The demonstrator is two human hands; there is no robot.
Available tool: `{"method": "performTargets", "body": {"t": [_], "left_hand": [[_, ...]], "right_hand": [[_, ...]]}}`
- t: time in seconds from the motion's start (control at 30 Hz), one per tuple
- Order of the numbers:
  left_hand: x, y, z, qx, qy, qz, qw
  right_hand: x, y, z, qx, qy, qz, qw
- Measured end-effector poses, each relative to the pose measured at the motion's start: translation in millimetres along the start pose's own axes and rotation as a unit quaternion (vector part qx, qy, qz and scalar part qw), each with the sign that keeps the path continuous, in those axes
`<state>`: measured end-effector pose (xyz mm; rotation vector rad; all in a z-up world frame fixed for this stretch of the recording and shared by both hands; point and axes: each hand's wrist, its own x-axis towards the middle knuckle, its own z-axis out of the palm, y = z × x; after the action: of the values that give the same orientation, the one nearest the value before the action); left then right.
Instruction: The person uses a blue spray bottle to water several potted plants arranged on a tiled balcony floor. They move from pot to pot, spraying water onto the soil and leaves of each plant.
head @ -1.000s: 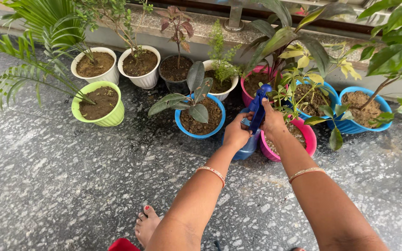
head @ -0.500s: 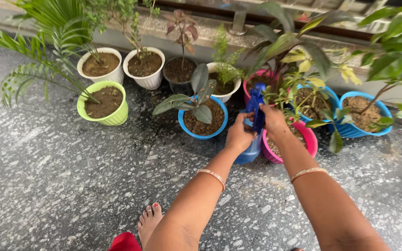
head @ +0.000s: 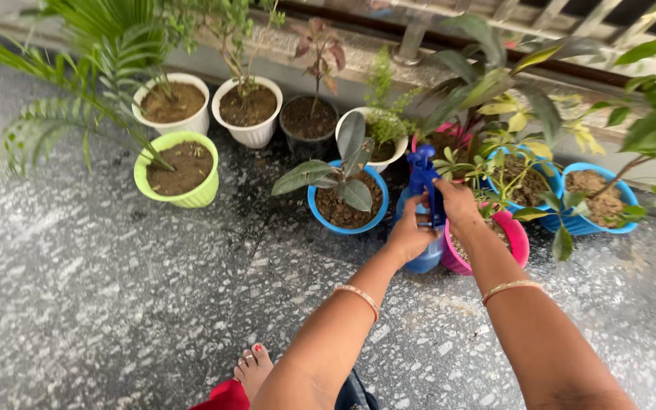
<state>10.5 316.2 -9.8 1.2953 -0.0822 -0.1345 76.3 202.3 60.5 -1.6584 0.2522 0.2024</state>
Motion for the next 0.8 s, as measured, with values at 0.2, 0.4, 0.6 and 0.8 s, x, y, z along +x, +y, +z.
{"method": "performTargets", "body": {"t": [0.2, 0.4, 0.6, 0.8], "left_hand": [[-22.2, 25.2, -9.2, -0.031, -0.032, -0.017, 0.999], [-6.9, 13.5, -34.0, -0.012, -0.051, -0.041, 0.998], [30.0, -24.3, -42.6, -0.161, -0.106, -0.05, 0.98], [26.7, -27.8, -41.6, -0.043, -0.11, -0.08, 0.99]], "right_hand": [[-29.3, -23.3, 22.0, 0.002, 0.013, 0.021, 1.0], [-12.8, -24.5, 42.6, 0.027, 0.017, 0.062, 0.998], [40.2, 3.0, 35.7, 0.002, 0.017, 0.025, 1.0], [49.2, 17.0, 30.9, 0.002, 0.03, 0.034, 0.999]]}}
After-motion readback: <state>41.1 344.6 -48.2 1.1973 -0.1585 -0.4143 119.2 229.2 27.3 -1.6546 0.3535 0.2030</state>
